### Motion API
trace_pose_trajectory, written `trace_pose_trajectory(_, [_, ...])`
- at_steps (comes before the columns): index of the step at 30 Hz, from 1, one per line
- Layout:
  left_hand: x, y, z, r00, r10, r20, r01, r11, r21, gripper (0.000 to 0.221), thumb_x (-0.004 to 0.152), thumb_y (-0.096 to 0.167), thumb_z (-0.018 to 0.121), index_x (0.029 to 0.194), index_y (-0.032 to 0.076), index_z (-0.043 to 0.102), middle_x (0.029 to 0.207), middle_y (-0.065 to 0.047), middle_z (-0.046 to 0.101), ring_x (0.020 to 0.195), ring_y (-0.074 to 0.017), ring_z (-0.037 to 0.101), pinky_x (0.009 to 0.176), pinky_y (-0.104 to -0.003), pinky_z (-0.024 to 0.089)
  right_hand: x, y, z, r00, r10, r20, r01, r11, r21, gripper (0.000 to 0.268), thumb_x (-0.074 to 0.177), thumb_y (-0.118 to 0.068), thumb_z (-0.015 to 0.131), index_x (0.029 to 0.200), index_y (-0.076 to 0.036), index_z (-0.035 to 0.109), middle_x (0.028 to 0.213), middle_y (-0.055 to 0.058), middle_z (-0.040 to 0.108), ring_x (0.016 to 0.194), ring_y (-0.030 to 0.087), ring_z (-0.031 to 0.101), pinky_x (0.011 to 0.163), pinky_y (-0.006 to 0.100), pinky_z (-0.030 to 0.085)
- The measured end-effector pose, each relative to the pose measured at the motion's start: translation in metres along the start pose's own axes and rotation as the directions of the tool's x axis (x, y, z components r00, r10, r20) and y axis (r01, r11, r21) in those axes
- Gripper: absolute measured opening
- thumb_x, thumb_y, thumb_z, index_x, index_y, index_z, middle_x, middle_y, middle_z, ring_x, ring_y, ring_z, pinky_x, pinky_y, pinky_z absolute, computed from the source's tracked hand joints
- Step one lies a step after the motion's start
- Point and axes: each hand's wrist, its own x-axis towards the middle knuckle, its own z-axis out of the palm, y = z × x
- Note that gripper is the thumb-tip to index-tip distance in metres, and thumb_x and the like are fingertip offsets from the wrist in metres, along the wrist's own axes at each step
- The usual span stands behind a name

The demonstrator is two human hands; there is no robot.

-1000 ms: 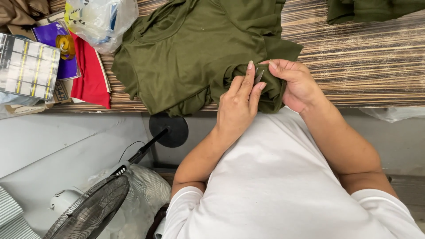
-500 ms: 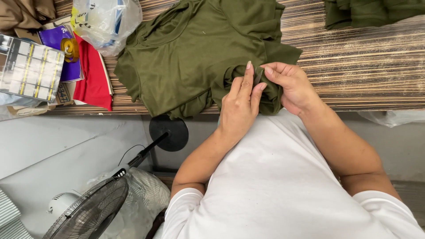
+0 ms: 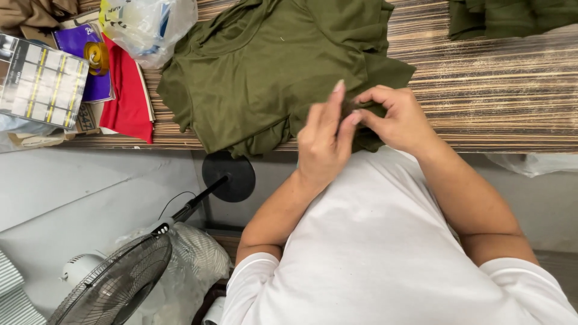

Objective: Trimming loose threads from green shirts using a thread snip tool.

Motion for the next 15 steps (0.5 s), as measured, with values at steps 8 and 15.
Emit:
trace_pose_trajectory(8, [0.001, -0.022, -0.023, 0.953, -0.174, -0.249, 0.093, 0.948, -0.304, 0.058, 0.078, 0.010, 0.091, 0.124, -0.010, 0.062, 0.094, -0.012, 0.061, 0.060, -0.0168, 0.055, 0.057, -0.026, 0.050, -0.005, 0.021, 0.006, 0.925, 0.378, -0.021, -0.312, 0.792, 0.525, 0.028, 0.094, -0.008, 0.073, 0.120, 0.002, 0.070, 0.099, 0.014, 0.075, 0.091, 0.016, 0.073, 0.084, 0.032, 0.062])
trace_pose_trajectory(15, [0.000, -0.015, -0.005, 0.956, -0.252, 0.150, 0.277, 0.943, -0.182, 0.011, 0.103, 0.013, 0.063, 0.106, 0.005, 0.070, 0.085, -0.005, 0.067, 0.071, -0.0226, 0.068, 0.062, -0.032, 0.055, -0.002, -0.004, 0.006, 0.928, 0.365, 0.070, -0.321, 0.693, 0.645, 0.029, 0.092, -0.003, 0.069, 0.119, 0.008, 0.068, 0.100, 0.022, 0.074, 0.095, 0.024, 0.075, 0.084, 0.041, 0.064])
